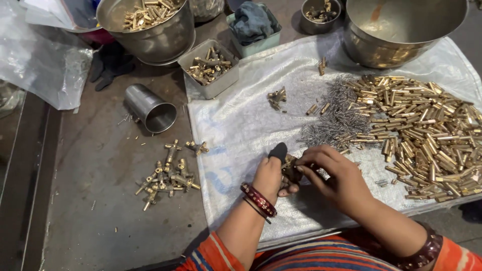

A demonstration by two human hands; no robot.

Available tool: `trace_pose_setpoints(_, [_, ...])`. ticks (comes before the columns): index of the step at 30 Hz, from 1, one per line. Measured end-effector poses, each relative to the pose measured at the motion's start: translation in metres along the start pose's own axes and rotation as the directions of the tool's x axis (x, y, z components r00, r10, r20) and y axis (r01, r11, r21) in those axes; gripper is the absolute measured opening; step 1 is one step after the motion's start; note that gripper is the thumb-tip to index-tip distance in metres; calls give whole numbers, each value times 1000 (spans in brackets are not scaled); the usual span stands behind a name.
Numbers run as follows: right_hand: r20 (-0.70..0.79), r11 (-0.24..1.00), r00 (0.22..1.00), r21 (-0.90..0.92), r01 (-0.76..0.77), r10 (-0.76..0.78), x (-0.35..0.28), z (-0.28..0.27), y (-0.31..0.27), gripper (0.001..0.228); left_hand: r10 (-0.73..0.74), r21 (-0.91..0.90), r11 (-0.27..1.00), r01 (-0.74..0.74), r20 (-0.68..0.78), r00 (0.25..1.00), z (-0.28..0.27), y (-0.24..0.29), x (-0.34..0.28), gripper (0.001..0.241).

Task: Assembling and finishing small brass metal components at a workbench.

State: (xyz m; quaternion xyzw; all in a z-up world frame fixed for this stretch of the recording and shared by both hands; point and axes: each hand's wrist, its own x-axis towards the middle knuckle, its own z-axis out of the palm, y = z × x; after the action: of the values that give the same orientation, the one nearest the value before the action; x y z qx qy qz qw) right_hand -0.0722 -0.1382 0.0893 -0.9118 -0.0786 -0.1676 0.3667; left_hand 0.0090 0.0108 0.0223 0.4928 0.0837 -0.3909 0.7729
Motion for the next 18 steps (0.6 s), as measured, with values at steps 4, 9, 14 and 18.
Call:
trace_pose_setpoints(4, [8,998,1000,-55,20,-19,0,4,-1,23,-35,3,999,36,-53,998,3,1,-3,43])
trace_pose_setpoints(9, [24,999,1000,-43,5,-3,-1,6,5,23,-28,78,997,28,0,1000,5,1,-7,51])
trace_pose_setpoints(14, [94,995,992,39,-89,85,6,-1,8,19,18,79,996,-26,110,994,-10,-19,9,50])
trace_pose_setpoints(18, [312,946,916,121,-302,252,24,-17,19,12,20,64,997,-32,185,983,5,0,-8,46])
